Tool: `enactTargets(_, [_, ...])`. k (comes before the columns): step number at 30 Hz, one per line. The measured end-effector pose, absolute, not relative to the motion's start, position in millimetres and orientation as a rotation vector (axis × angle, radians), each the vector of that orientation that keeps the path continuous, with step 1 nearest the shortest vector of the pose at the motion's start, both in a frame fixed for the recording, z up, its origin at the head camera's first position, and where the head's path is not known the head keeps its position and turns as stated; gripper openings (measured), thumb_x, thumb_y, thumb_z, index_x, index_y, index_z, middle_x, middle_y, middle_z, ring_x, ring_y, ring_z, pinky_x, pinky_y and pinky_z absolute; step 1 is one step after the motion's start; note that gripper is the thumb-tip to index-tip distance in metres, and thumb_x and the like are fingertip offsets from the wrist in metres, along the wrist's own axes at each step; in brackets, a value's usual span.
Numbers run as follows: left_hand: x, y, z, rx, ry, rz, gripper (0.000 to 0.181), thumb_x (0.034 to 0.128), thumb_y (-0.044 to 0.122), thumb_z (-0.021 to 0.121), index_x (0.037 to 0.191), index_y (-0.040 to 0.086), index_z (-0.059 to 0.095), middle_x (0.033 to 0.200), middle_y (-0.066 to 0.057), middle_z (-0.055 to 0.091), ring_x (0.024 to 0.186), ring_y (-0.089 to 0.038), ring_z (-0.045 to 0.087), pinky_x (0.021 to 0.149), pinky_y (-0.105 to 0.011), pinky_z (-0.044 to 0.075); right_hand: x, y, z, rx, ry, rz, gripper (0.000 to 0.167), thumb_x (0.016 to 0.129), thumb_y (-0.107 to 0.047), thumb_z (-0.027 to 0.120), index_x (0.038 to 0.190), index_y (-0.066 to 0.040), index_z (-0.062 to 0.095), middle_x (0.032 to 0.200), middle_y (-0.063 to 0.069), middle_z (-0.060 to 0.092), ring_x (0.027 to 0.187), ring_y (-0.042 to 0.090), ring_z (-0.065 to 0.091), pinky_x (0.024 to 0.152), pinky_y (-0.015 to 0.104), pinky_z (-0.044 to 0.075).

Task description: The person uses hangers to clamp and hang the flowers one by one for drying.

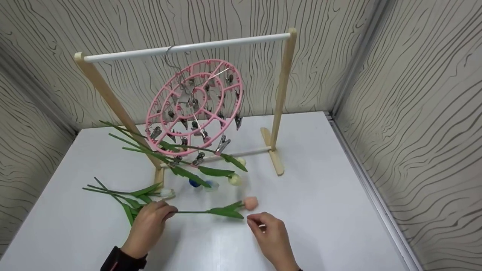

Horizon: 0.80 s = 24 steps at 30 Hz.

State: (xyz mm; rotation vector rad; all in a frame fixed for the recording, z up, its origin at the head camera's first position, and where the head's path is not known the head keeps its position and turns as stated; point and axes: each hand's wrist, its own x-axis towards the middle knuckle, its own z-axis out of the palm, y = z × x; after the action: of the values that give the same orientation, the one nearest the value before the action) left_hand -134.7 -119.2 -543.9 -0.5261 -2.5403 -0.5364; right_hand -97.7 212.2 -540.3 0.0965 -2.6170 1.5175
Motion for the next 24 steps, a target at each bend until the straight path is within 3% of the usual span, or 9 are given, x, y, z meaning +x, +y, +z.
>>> enactTargets(7, [-106,-108,-509,-0.633,-2.555,-0.577,0.02,0.0755,0.0,0.088,0.087,0.015,0.079,0.082,0.005,0.067,0.074,-0.013,0.059,0.061,-0.025,0.043,-91,201,-534,0.242,-2.508,1.331,0.025,0.086,-0.002,0.081,0.102,-0.021,0.078,0.1,-0.012,0.07,0.084,0.008,0.067,0.072,0.022,0.056])
enactTargets(13, [-94,-99,-492,-0.74,-2.521,-0.601,0.023,0.0781,0.002,0.087,0.094,0.016,0.078,0.087,0.006,0.067,0.079,-0.014,0.058,0.065,-0.025,0.045,-85,197,-531,0.449,-2.439,1.092,0.036,0.075,0.0,0.089,0.102,-0.02,0.078,0.105,-0.014,0.067,0.096,0.009,0.062,0.075,0.016,0.053])
enactTargets(17, [-92,-94,-486,-0.796,-2.451,-0.595,0.023,0.0775,0.004,0.089,0.093,0.018,0.078,0.087,0.006,0.068,0.078,-0.014,0.058,0.066,-0.025,0.045,-82,196,-531,0.493,-2.464,1.132,0.032,0.077,-0.003,0.088,0.101,-0.021,0.078,0.102,-0.015,0.066,0.09,0.006,0.062,0.068,0.021,0.056])
enactTargets(24, [-91,-89,-473,-0.836,-2.397,-0.544,0.023,0.0773,0.007,0.09,0.094,0.018,0.079,0.087,0.007,0.069,0.078,-0.014,0.057,0.068,-0.028,0.044,-79,194,-529,0.657,-2.404,1.198,0.029,0.078,-0.004,0.087,0.102,-0.016,0.077,0.099,-0.012,0.067,0.085,0.007,0.063,0.069,0.014,0.052])
